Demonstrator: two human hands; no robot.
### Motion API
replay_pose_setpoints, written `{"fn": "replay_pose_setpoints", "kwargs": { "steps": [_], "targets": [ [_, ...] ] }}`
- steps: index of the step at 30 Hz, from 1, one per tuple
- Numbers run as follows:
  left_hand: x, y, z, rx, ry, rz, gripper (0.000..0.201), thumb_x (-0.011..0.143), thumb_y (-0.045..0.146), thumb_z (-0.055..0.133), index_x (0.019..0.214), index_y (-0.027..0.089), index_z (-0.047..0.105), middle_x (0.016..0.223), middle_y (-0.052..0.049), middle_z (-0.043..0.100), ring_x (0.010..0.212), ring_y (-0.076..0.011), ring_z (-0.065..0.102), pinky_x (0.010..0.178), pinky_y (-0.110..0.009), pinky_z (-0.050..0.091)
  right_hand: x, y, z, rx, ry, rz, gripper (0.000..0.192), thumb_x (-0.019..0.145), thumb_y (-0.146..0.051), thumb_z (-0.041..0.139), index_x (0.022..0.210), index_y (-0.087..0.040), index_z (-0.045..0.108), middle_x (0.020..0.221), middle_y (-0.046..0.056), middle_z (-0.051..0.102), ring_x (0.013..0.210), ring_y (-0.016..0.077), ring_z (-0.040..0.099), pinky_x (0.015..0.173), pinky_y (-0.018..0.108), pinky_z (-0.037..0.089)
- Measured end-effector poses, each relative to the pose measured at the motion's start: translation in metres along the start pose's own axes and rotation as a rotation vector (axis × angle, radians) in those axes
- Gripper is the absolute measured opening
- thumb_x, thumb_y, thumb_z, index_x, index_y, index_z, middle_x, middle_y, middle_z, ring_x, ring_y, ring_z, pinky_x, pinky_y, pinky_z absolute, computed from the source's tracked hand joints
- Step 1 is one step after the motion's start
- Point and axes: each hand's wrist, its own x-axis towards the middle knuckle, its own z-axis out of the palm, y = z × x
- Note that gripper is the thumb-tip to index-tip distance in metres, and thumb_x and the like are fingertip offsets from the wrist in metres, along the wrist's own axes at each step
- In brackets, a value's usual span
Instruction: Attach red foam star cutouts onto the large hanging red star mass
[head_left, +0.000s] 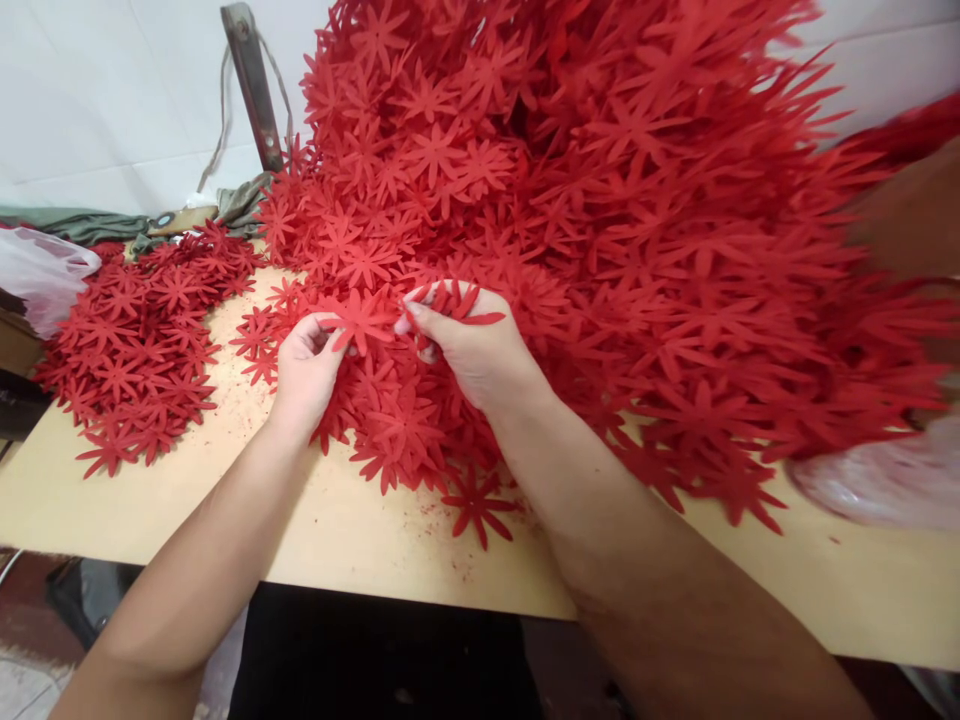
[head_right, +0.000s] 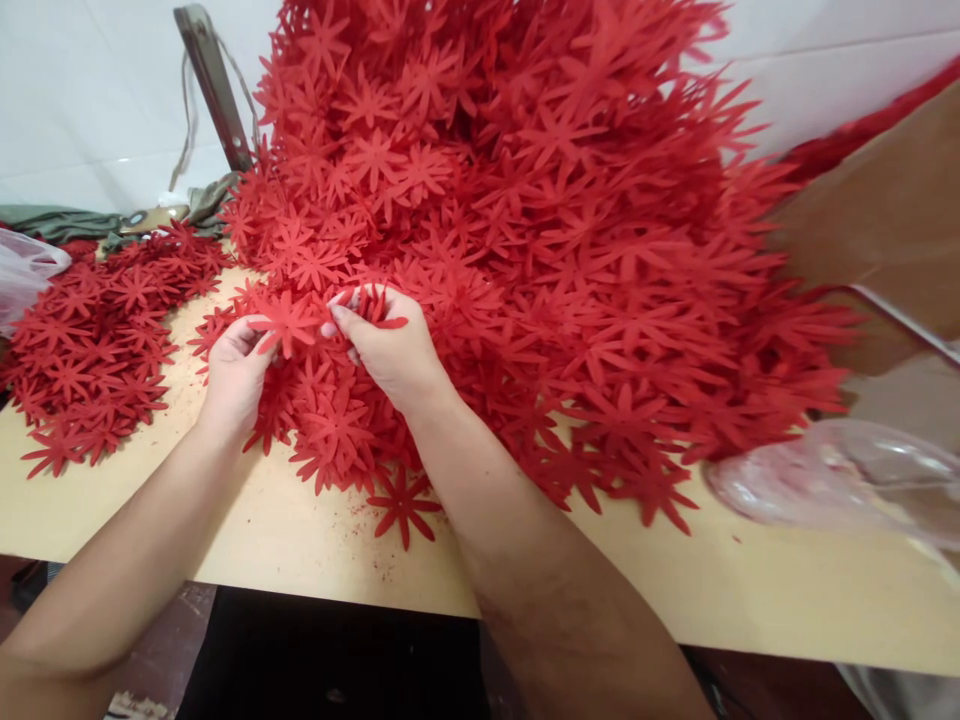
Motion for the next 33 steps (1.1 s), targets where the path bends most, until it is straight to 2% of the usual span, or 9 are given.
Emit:
{"fn": "replay_pose_setpoints", "kwargs": {
  "steps": [3, 9, 12, 15, 18, 21, 24, 28, 33],
  "targets": [
    [0.0, 0.0, 0.0, 0.018, 0.02, 0.001, 0.011, 0.065, 0.015, 0.069, 0.066, 0.017, 0.058, 0.056, 0.006, 0.056, 0.048, -0.0046, 0.046, 0.054, -0.018, 0.039, 0.001, 0.001, -0.002, -0.006, 0.008, -0.034, 0.025, 0.068, -0.035, 0.069, 0.075, -0.019, 0.052, 0.058, -0.004, 0.055, 0.044, 0.0043, 0.044, 0.04, 0.019, 0.031],
    [0.002, 0.003, -0.002, 0.036, 0.052, -0.008, 0.02, 0.065, 0.017, 0.072, 0.059, 0.016, 0.053, 0.052, 0.006, 0.054, 0.046, -0.0043, 0.045, 0.053, -0.018, 0.038, 0.011, 0.0, -0.016, -0.011, 0.13, -0.093, 0.023, 0.072, -0.037, 0.066, 0.073, -0.021, 0.049, 0.058, -0.004, 0.052, 0.045, 0.0053, 0.043, 0.04, 0.02, 0.03],
    [0.003, 0.004, -0.003, 0.014, 0.053, 0.004, 0.021, 0.065, 0.021, 0.073, 0.06, 0.016, 0.053, 0.052, 0.006, 0.055, 0.046, -0.004, 0.044, 0.052, -0.017, 0.038, 0.01, -0.001, -0.015, -0.037, 0.156, -0.159, 0.025, 0.072, -0.037, 0.067, 0.07, -0.021, 0.047, 0.059, -0.004, 0.05, 0.049, 0.006, 0.043, 0.044, 0.021, 0.034],
    [0.0, 0.004, -0.002, 0.014, 0.03, -0.003, 0.026, 0.063, 0.027, 0.076, 0.059, 0.016, 0.052, 0.051, 0.007, 0.052, 0.046, -0.0037, 0.043, 0.051, -0.017, 0.037, 0.0, 0.001, -0.003, -0.162, 0.086, -0.245, 0.026, 0.067, -0.035, 0.071, 0.071, -0.02, 0.05, 0.064, -0.004, 0.051, 0.056, 0.0071, 0.046, 0.054, 0.023, 0.04],
    [-0.004, 0.002, 0.0, 0.003, 0.002, -0.037, 0.031, 0.059, 0.033, 0.079, 0.06, 0.016, 0.053, 0.054, 0.006, 0.054, 0.049, -0.0038, 0.045, 0.05, -0.017, 0.037, -0.013, 0.005, 0.008, -0.367, -0.069, -0.297, 0.032, 0.06, -0.035, 0.076, 0.079, -0.02, 0.056, 0.069, -0.003, 0.056, 0.062, 0.0092, 0.05, 0.062, 0.025, 0.043],
    [-0.007, 0.002, 0.002, -0.01, -0.027, -0.068, 0.033, 0.058, 0.036, 0.079, 0.059, 0.016, 0.053, 0.055, 0.005, 0.056, 0.05, -0.0043, 0.047, 0.052, -0.017, 0.038, -0.018, 0.008, 0.011, -0.504, -0.133, -0.357, 0.026, 0.066, -0.033, 0.072, 0.083, -0.02, 0.058, 0.074, -0.001, 0.06, 0.068, 0.012, 0.053, 0.069, 0.027, 0.043],
    [-0.009, 0.003, 0.004, 0.02, -0.058, -0.083, 0.032, 0.062, 0.037, 0.077, 0.059, 0.016, 0.053, 0.053, 0.005, 0.056, 0.049, -0.0046, 0.046, 0.052, -0.018, 0.039, -0.013, 0.009, 0.005, -0.517, -0.033, -0.36, 0.01, 0.075, -0.028, 0.062, 0.073, -0.019, 0.057, 0.065, -0.001, 0.056, 0.061, 0.0109, 0.049, 0.063, 0.027, 0.04],
    [-0.008, 0.007, 0.003, 0.037, -0.061, -0.059, 0.03, 0.064, 0.035, 0.076, 0.059, 0.016, 0.052, 0.053, 0.005, 0.056, 0.049, -0.0048, 0.047, 0.053, -0.018, 0.039, -0.001, 0.007, -0.008, -0.423, 0.127, -0.324, 0.013, 0.076, -0.027, 0.06, 0.067, -0.019, 0.055, 0.056, -0.003, 0.047, 0.052, 0.008, 0.04, 0.054, 0.026, 0.033],
    [0.0, 0.006, -0.001, 0.019, -0.02, -0.027, 0.027, 0.066, 0.029, 0.075, 0.06, 0.017, 0.051, 0.052, 0.006, 0.054, 0.048, -0.0053, 0.046, 0.055, -0.019, 0.04, 0.011, 0.003, -0.023, -0.287, 0.275, -0.407, 0.022, 0.076, -0.037, 0.063, 0.066, -0.021, 0.051, 0.061, -0.002, 0.05, 0.059, 0.0104, 0.047, 0.055, 0.027, 0.036]
  ]
}}
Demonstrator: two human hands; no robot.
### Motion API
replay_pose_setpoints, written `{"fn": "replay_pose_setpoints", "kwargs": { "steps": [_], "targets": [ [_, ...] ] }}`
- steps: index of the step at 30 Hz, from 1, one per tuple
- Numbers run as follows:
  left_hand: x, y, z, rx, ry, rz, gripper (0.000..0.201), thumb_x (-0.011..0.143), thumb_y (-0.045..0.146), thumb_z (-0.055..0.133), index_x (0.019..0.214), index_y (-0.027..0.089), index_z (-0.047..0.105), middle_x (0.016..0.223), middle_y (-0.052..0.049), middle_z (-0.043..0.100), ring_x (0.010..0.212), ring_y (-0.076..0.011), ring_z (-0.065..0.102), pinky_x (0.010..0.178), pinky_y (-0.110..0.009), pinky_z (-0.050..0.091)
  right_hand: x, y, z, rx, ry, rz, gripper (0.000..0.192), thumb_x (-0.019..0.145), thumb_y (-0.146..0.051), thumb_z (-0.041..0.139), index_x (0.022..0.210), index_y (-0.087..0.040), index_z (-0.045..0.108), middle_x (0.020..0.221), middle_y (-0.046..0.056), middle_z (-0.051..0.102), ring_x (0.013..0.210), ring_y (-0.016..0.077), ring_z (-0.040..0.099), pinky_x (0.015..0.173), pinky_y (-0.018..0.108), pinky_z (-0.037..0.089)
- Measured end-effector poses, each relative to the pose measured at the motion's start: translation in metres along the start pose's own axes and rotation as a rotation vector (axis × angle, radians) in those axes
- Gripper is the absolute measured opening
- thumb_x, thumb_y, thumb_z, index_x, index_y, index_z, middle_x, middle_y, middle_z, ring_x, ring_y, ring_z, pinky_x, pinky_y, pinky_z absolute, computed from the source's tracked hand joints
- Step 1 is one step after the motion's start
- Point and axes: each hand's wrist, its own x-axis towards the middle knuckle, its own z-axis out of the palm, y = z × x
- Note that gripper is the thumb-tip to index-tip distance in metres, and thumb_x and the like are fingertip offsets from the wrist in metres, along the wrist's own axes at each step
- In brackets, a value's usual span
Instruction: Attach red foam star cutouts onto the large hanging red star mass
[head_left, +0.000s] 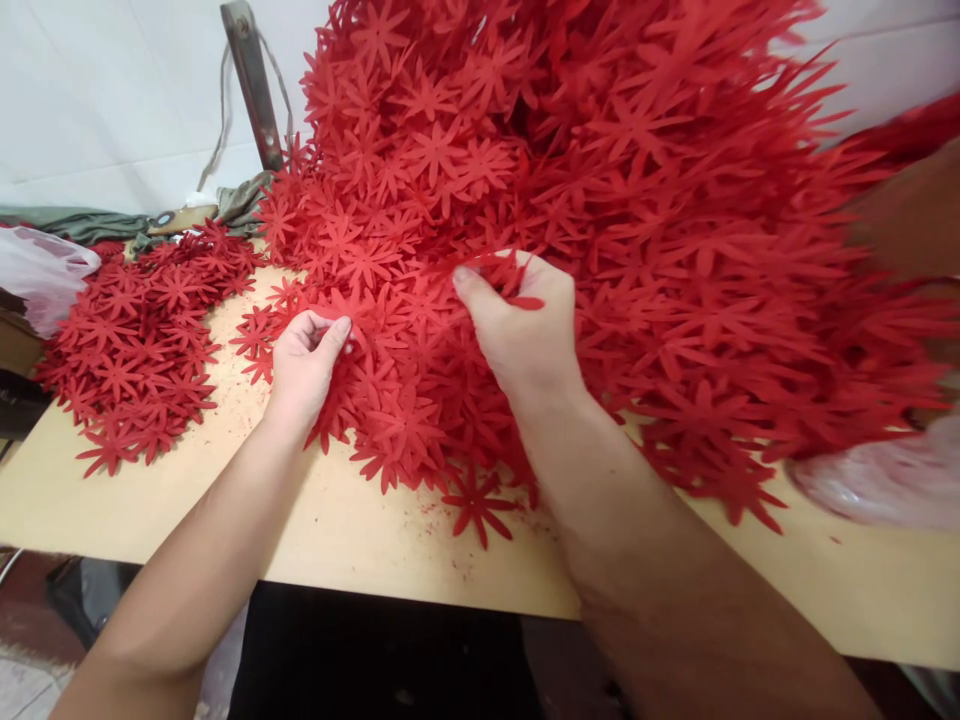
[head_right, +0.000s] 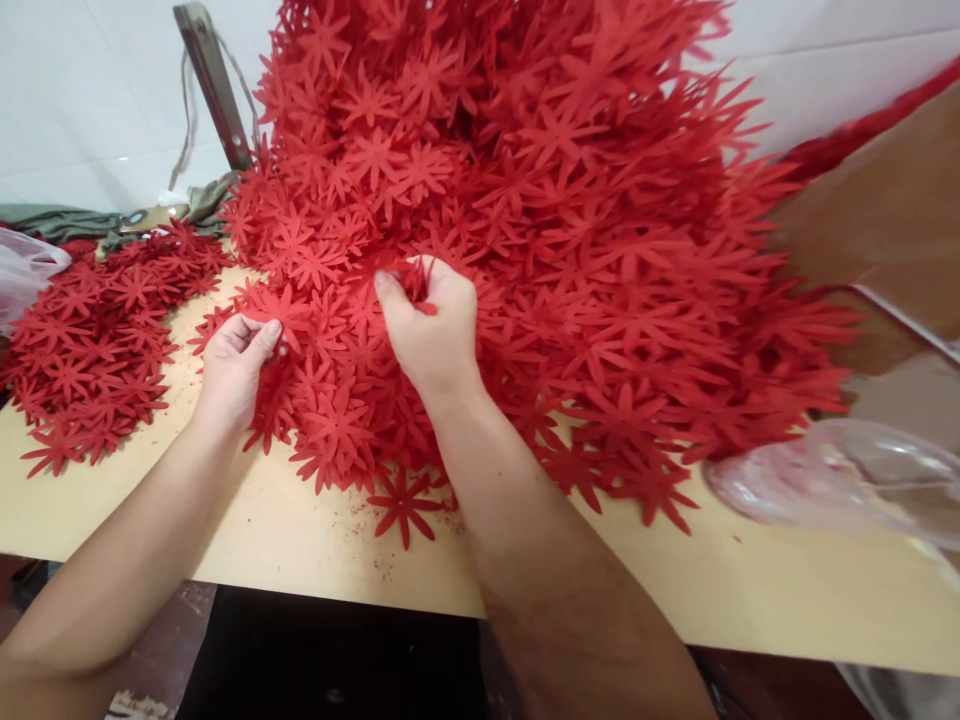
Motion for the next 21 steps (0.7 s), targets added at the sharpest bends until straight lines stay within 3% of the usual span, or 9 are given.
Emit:
{"fn": "replay_pose_setpoints", "kwargs": {
  "steps": [5, 9, 13, 15, 18, 21],
  "targets": [
    [0.004, -0.005, 0.0, 0.043, 0.034, 0.051, 0.021, 0.064, 0.021, 0.075, 0.069, 0.018, 0.055, 0.06, 0.005, 0.054, 0.056, -0.0064, 0.05, 0.06, -0.019, 0.041, -0.001, 0.005, 0.003, 0.029, -0.022, 0.071, 0.027, 0.075, -0.045, 0.063, 0.069, -0.02, 0.054, 0.061, -0.002, 0.05, 0.06, 0.01, 0.049, 0.057, 0.026, 0.04],
    [0.007, -0.015, -0.004, 0.168, 0.05, 0.167, 0.029, 0.067, 0.022, 0.072, 0.092, 0.02, 0.058, 0.078, 0.001, 0.059, 0.074, -0.0099, 0.056, 0.072, -0.021, 0.045, -0.004, 0.002, 0.008, 0.097, -0.07, 0.113, 0.032, 0.07, -0.048, 0.068, 0.083, -0.02, 0.057, 0.066, -0.003, 0.051, 0.062, 0.0078, 0.05, 0.058, 0.023, 0.043],
    [0.011, -0.024, -0.016, 0.469, 0.154, 0.369, 0.041, 0.071, 0.03, 0.069, 0.11, 0.021, 0.056, 0.115, -0.008, 0.053, 0.106, -0.0185, 0.052, 0.089, -0.031, 0.044, -0.003, -0.006, 0.007, 0.213, -0.228, 0.275, 0.036, 0.07, -0.054, 0.065, 0.075, -0.02, 0.053, 0.057, -0.006, 0.041, 0.05, 0.0048, 0.041, 0.045, 0.019, 0.037],
    [0.01, -0.022, -0.019, 0.6, 0.169, 0.499, 0.044, 0.074, 0.032, 0.066, 0.115, 0.021, 0.055, 0.12, -0.009, 0.05, 0.113, -0.0212, 0.047, 0.095, -0.035, 0.041, -0.002, -0.01, 0.006, 0.275, -0.285, 0.337, 0.038, 0.069, -0.056, 0.065, 0.073, -0.02, 0.052, 0.057, -0.006, 0.041, 0.048, 0.0045, 0.039, 0.044, 0.019, 0.036],
    [0.002, -0.015, -0.016, 0.679, 0.073, 0.635, 0.036, 0.08, 0.034, 0.059, 0.113, 0.02, 0.056, 0.111, -0.008, 0.054, 0.106, -0.0191, 0.051, 0.094, -0.035, 0.042, -0.004, -0.012, 0.007, 0.351, -0.349, 0.392, 0.038, 0.072, -0.058, 0.061, 0.075, -0.021, 0.053, 0.059, -0.005, 0.045, 0.053, 0.0059, 0.046, 0.048, 0.02, 0.041],
    [-0.007, -0.011, -0.006, 0.638, -0.078, 0.629, 0.032, 0.083, 0.038, 0.055, 0.108, 0.019, 0.059, 0.101, -0.007, 0.057, 0.094, -0.0157, 0.056, 0.087, -0.031, 0.046, -0.009, -0.013, 0.01, 0.416, -0.397, 0.477, 0.036, 0.069, -0.054, 0.066, 0.08, -0.021, 0.056, 0.062, -0.004, 0.051, 0.058, 0.0075, 0.051, 0.053, 0.021, 0.044]
  ]
}}
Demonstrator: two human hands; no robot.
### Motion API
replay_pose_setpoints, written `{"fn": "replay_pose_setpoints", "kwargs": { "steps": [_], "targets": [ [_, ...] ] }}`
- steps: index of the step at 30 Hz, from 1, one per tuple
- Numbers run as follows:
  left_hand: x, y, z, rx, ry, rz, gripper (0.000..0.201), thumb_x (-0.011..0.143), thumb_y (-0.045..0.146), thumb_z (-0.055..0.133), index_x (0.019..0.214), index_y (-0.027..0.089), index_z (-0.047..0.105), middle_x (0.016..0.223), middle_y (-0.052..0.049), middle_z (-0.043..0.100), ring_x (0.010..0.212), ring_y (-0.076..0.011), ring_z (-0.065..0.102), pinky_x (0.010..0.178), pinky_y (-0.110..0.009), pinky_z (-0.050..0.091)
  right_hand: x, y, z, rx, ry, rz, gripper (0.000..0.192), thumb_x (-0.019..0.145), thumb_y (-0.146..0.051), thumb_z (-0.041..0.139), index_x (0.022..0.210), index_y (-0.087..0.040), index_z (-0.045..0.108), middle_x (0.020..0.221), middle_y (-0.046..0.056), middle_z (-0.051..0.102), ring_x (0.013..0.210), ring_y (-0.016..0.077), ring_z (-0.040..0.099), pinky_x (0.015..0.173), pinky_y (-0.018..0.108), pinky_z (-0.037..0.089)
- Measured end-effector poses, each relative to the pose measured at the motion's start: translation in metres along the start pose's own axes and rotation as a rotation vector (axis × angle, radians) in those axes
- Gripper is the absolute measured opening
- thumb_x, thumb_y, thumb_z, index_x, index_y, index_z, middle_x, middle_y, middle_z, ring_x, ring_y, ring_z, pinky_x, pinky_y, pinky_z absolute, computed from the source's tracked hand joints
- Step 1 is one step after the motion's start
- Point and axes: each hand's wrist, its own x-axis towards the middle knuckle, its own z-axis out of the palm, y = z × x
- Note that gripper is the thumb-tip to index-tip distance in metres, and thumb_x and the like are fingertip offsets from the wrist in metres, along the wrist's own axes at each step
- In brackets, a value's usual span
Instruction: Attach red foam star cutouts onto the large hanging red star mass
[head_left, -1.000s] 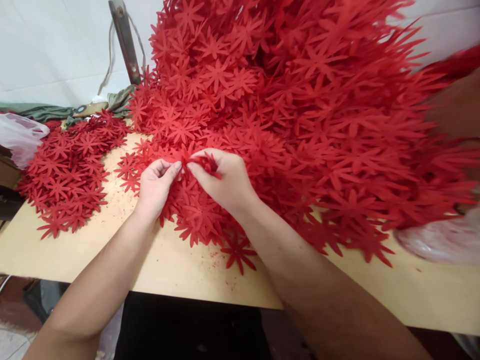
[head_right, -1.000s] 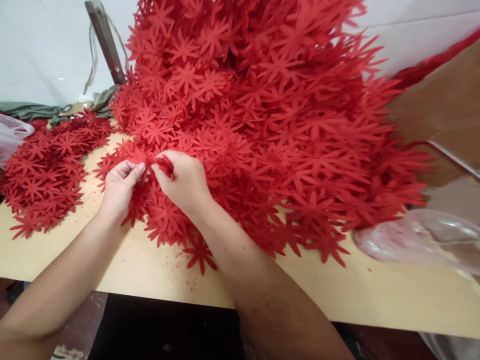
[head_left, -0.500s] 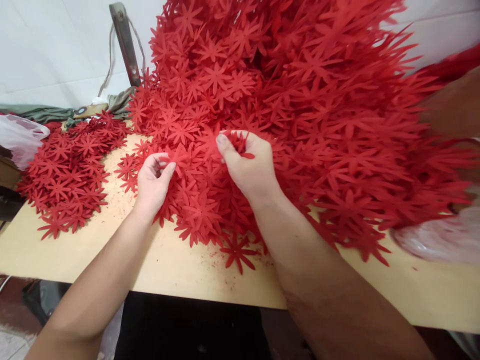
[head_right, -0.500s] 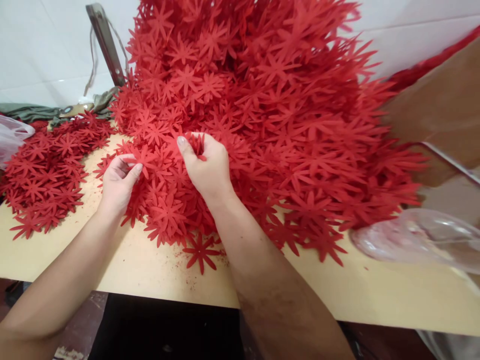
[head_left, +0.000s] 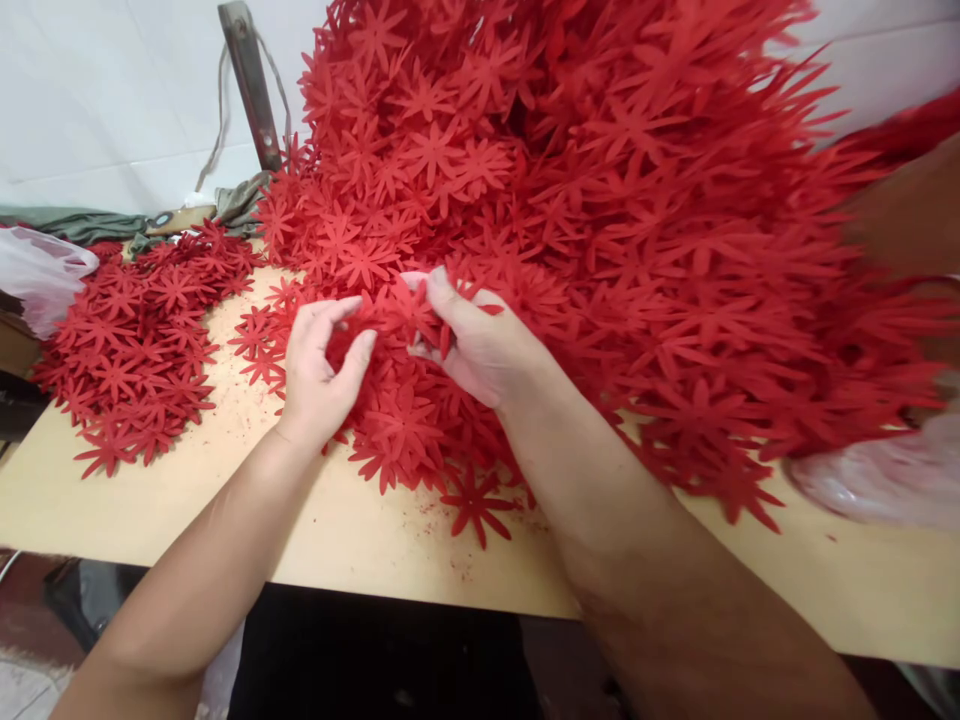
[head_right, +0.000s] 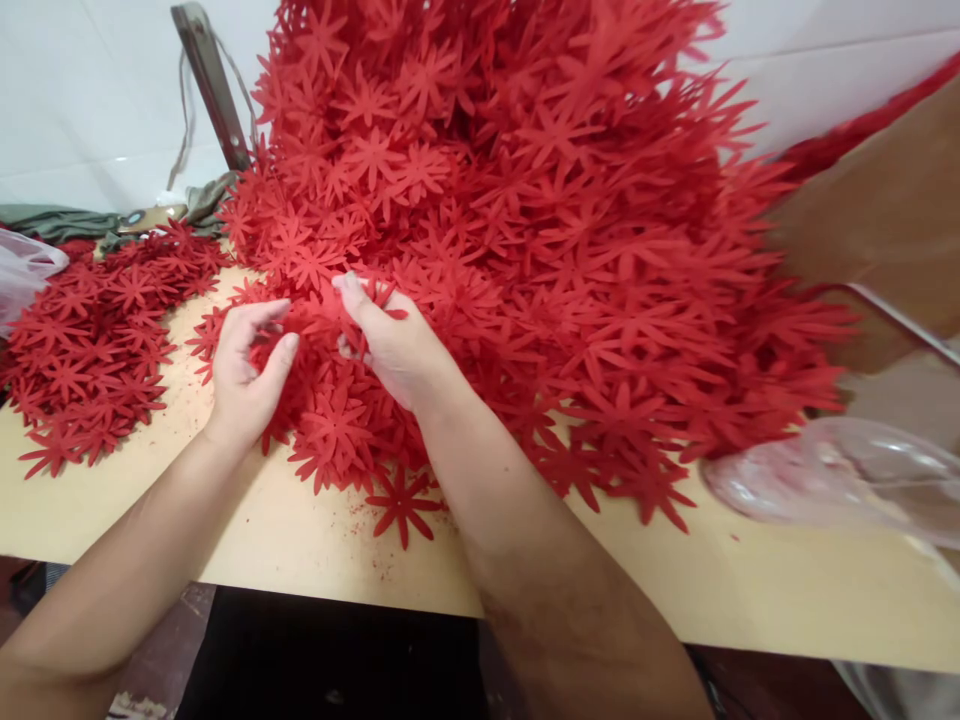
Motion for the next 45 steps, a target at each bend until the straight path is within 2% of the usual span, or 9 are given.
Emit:
{"fn": "replay_pose_setpoints", "kwargs": {
  "steps": [3, 7, 12, 18, 23, 29, 32, 36, 45],
  "targets": [
    [-0.002, 0.004, 0.006, -0.116, -0.075, -0.082, 0.038, 0.079, 0.043, 0.059, 0.108, 0.018, 0.06, 0.101, -0.006, 0.058, 0.09, -0.0142, 0.057, 0.084, -0.029, 0.047, -0.003, 0.004, 0.005, 0.058, -0.042, 0.051, 0.04, 0.056, -0.038, 0.079, 0.086, -0.021, 0.058, 0.07, -0.003, 0.058, 0.063, 0.0084, 0.055, 0.059, 0.023, 0.047],
    [-0.002, 0.002, 0.006, -0.279, -0.105, -0.211, 0.04, 0.077, 0.045, 0.062, 0.107, 0.019, 0.061, 0.098, -0.006, 0.06, 0.087, -0.0128, 0.057, 0.082, -0.027, 0.047, -0.003, 0.008, 0.008, 0.011, -0.048, -0.049, 0.036, 0.055, -0.03, 0.078, 0.082, -0.019, 0.057, 0.078, -0.001, 0.061, 0.073, 0.0112, 0.058, 0.07, 0.029, 0.05],
    [-0.003, 0.006, 0.005, -0.459, -0.126, -0.295, 0.035, 0.074, 0.045, 0.065, 0.099, 0.02, 0.064, 0.089, -0.002, 0.061, 0.08, -0.0102, 0.056, 0.076, -0.024, 0.046, -0.002, 0.01, 0.01, -0.116, 0.122, -0.174, 0.032, 0.06, -0.03, 0.075, 0.066, -0.02, 0.045, 0.064, -0.005, 0.05, 0.062, 0.0077, 0.051, 0.063, 0.025, 0.048],
    [-0.002, 0.012, 0.006, -0.614, -0.118, -0.431, 0.031, 0.069, 0.044, 0.07, 0.087, 0.019, 0.065, 0.08, 0.001, 0.063, 0.071, -0.0086, 0.056, 0.073, -0.023, 0.047, -0.007, 0.01, 0.019, -0.196, 0.069, -0.117, 0.033, 0.065, -0.037, 0.073, 0.059, -0.018, 0.047, 0.057, -0.003, 0.053, 0.056, 0.0075, 0.049, 0.057, 0.024, 0.046],
    [0.002, 0.012, 0.006, -0.671, -0.011, -0.511, 0.026, 0.063, 0.04, 0.076, 0.074, 0.019, 0.065, 0.067, 0.004, 0.061, 0.061, -0.006, 0.053, 0.067, -0.021, 0.047, -0.009, 0.008, 0.021, -0.129, -0.034, -0.052, 0.027, 0.063, -0.03, 0.074, 0.061, -0.017, 0.05, 0.058, -0.005, 0.054, 0.057, 0.0063, 0.05, 0.06, 0.023, 0.046],
    [0.009, -0.005, 0.002, -0.71, 0.187, -0.585, 0.026, 0.069, 0.043, 0.07, 0.072, 0.019, 0.063, 0.06, 0.005, 0.056, 0.052, -0.0053, 0.048, 0.062, -0.02, 0.047, -0.009, 0.0, 0.01, -0.057, -0.214, 0.063, 0.022, 0.058, -0.019, 0.074, 0.071, -0.016, 0.056, 0.063, -0.006, 0.057, 0.054, 0.0042, 0.05, 0.056, 0.021, 0.042],
    [0.011, -0.016, -0.001, -0.585, 0.243, -0.55, 0.028, 0.07, 0.044, 0.07, 0.082, 0.019, 0.064, 0.077, 0.001, 0.064, 0.067, -0.0085, 0.057, 0.072, -0.023, 0.05, -0.008, 0.0, 0.008, -0.079, -0.119, 0.046, 0.023, 0.058, -0.02, 0.074, 0.07, -0.016, 0.055, 0.056, -0.006, 0.054, 0.049, 0.0043, 0.048, 0.051, 0.021, 0.039],
    [0.009, -0.015, -0.003, -0.333, 0.229, -0.337, 0.04, 0.072, 0.044, 0.068, 0.106, 0.023, 0.063, 0.114, -0.004, 0.061, 0.102, -0.0147, 0.057, 0.095, -0.029, 0.044, -0.008, 0.001, 0.011, -0.139, 0.027, 0.024, 0.027, 0.063, -0.026, 0.073, 0.064, -0.018, 0.048, 0.047, -0.008, 0.046, 0.042, 0.0045, 0.041, 0.045, 0.021, 0.034],
    [0.001, 0.01, -0.001, -0.253, -0.014, -0.165, 0.03, 0.081, 0.045, 0.057, 0.094, 0.022, 0.069, 0.102, -0.004, 0.064, 0.103, -0.0156, 0.057, 0.099, -0.033, 0.041, -0.007, 0.005, 0.016, -0.26, 0.009, -0.164, 0.025, 0.069, -0.036, 0.069, 0.06, -0.018, 0.055, 0.056, -0.004, 0.05, 0.055, 0.0075, 0.044, 0.056, 0.024, 0.04]
  ]
}}
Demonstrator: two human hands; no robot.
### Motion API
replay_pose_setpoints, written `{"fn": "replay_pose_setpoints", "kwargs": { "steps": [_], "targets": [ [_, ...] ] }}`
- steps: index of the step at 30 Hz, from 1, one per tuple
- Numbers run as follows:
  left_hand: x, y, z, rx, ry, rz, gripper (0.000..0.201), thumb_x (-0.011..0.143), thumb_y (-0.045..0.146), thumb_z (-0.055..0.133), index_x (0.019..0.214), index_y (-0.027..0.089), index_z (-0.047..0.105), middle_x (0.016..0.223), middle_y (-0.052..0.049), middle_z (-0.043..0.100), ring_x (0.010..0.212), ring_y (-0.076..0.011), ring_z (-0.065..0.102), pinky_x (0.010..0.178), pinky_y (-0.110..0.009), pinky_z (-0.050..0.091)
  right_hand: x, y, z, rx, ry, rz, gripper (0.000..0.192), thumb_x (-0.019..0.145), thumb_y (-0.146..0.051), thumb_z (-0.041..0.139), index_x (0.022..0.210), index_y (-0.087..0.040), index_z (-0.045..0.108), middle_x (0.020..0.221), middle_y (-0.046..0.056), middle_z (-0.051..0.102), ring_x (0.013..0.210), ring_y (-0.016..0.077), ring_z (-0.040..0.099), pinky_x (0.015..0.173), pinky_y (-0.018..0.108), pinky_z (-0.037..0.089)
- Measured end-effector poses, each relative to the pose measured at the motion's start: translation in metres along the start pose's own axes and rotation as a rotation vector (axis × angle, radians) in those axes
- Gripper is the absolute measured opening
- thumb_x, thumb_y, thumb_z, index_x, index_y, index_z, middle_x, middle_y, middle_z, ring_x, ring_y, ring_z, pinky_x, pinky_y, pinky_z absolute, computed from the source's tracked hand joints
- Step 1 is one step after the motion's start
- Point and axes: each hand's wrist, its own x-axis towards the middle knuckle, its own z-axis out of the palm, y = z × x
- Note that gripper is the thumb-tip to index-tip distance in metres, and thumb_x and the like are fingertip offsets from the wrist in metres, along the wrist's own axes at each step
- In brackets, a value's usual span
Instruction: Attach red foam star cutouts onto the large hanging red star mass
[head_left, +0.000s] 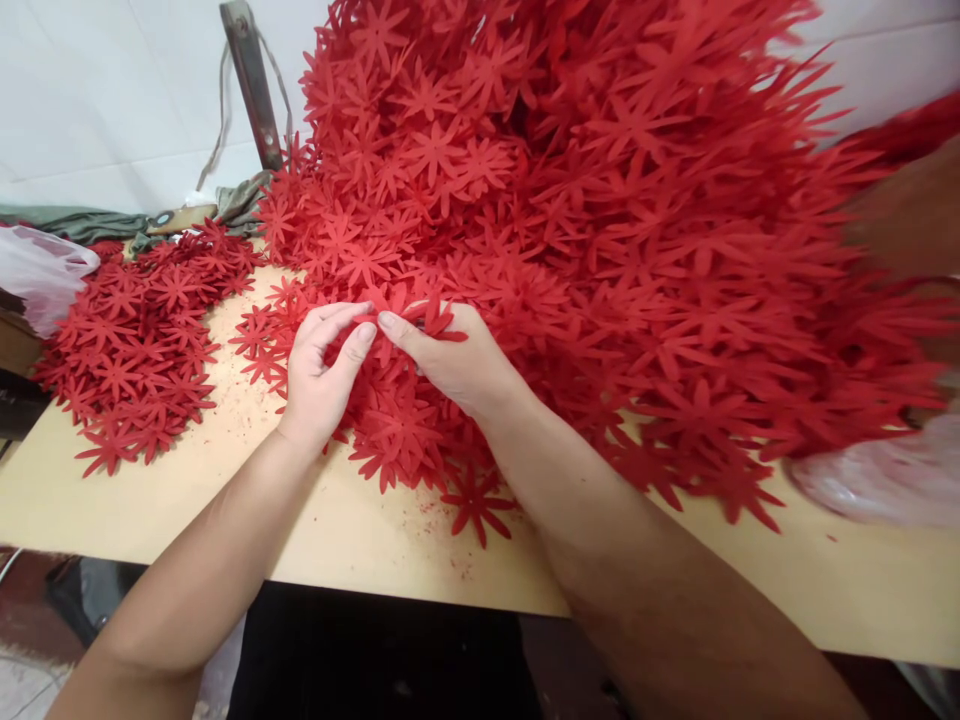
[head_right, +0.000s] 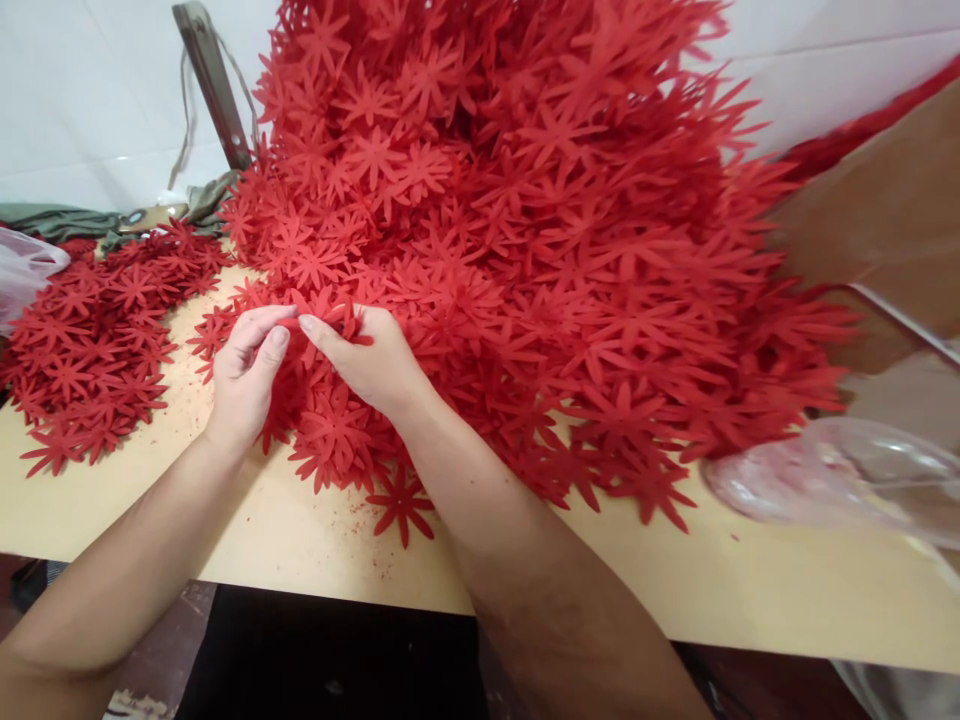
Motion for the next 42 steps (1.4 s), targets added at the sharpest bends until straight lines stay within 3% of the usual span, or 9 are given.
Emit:
{"fn": "replay_pose_setpoints", "kwargs": {
  "steps": [7, 13, 18, 23, 32, 42],
  "targets": [
    [0.002, -0.009, 0.001, -0.046, 0.072, -0.085, 0.019, 0.078, 0.038, 0.062, 0.075, 0.02, 0.065, 0.086, -0.003, 0.062, 0.088, -0.0135, 0.058, 0.087, -0.028, 0.045, -0.002, 0.002, 0.003, 0.087, -0.13, 0.057, 0.023, 0.07, -0.034, 0.068, 0.068, -0.019, 0.05, 0.058, -0.007, 0.047, 0.055, 0.0062, 0.043, 0.06, 0.024, 0.042],
    [0.002, -0.008, 0.002, -0.106, 0.062, -0.118, 0.017, 0.075, 0.036, 0.066, 0.082, 0.02, 0.066, 0.085, -0.002, 0.06, 0.081, -0.0114, 0.055, 0.081, -0.026, 0.045, -0.001, 0.004, 0.005, 0.043, 0.007, -0.022, 0.018, 0.069, -0.027, 0.067, 0.065, -0.018, 0.051, 0.06, -0.005, 0.05, 0.059, 0.0074, 0.046, 0.064, 0.024, 0.044],
    [0.0, -0.003, 0.004, -0.237, 0.037, -0.197, 0.024, 0.073, 0.042, 0.067, 0.081, 0.02, 0.064, 0.084, 0.0, 0.062, 0.079, -0.0097, 0.056, 0.078, -0.024, 0.046, -0.003, 0.001, 0.005, -0.006, 0.011, -0.053, 0.032, 0.071, -0.039, 0.066, 0.056, -0.018, 0.049, 0.055, -0.004, 0.046, 0.056, 0.0073, 0.042, 0.058, 0.024, 0.042],
    [0.0, 0.001, 0.007, -0.376, -0.035, -0.27, 0.029, 0.068, 0.047, 0.07, 0.078, 0.02, 0.062, 0.078, 0.002, 0.064, 0.073, -0.0083, 0.057, 0.077, -0.023, 0.048, -0.002, 0.002, 0.001, -0.009, -0.024, -0.007, 0.035, 0.067, -0.047, 0.069, 0.058, -0.018, 0.053, 0.055, -0.003, 0.049, 0.056, 0.0081, 0.043, 0.058, 0.024, 0.042],
    [0.003, -0.002, 0.004, -0.343, 0.03, -0.278, 0.03, 0.065, 0.044, 0.074, 0.079, 0.02, 0.06, 0.078, 0.002, 0.062, 0.069, -0.0078, 0.056, 0.072, -0.023, 0.048, -0.001, 0.002, 0.002, -0.003, -0.138, 0.002, 0.023, 0.068, -0.034, 0.069, 0.065, -0.017, 0.055, 0.061, -0.003, 0.052, 0.061, 0.0087, 0.046, 0.063, 0.026, 0.043],
    [0.007, -0.007, 0.002, -0.222, 0.084, -0.344, 0.022, 0.079, 0.035, 0.061, 0.069, 0.018, 0.05, 0.067, 0.003, 0.053, 0.066, -0.0093, 0.05, 0.071, -0.023, 0.044, -0.004, 0.005, 0.005, -0.006, -0.172, 0.035, 0.029, 0.065, -0.031, 0.071, 0.061, -0.017, 0.046, 0.058, -0.005, 0.046, 0.058, 0.007, 0.041, 0.058, 0.024, 0.038]
  ]
}}
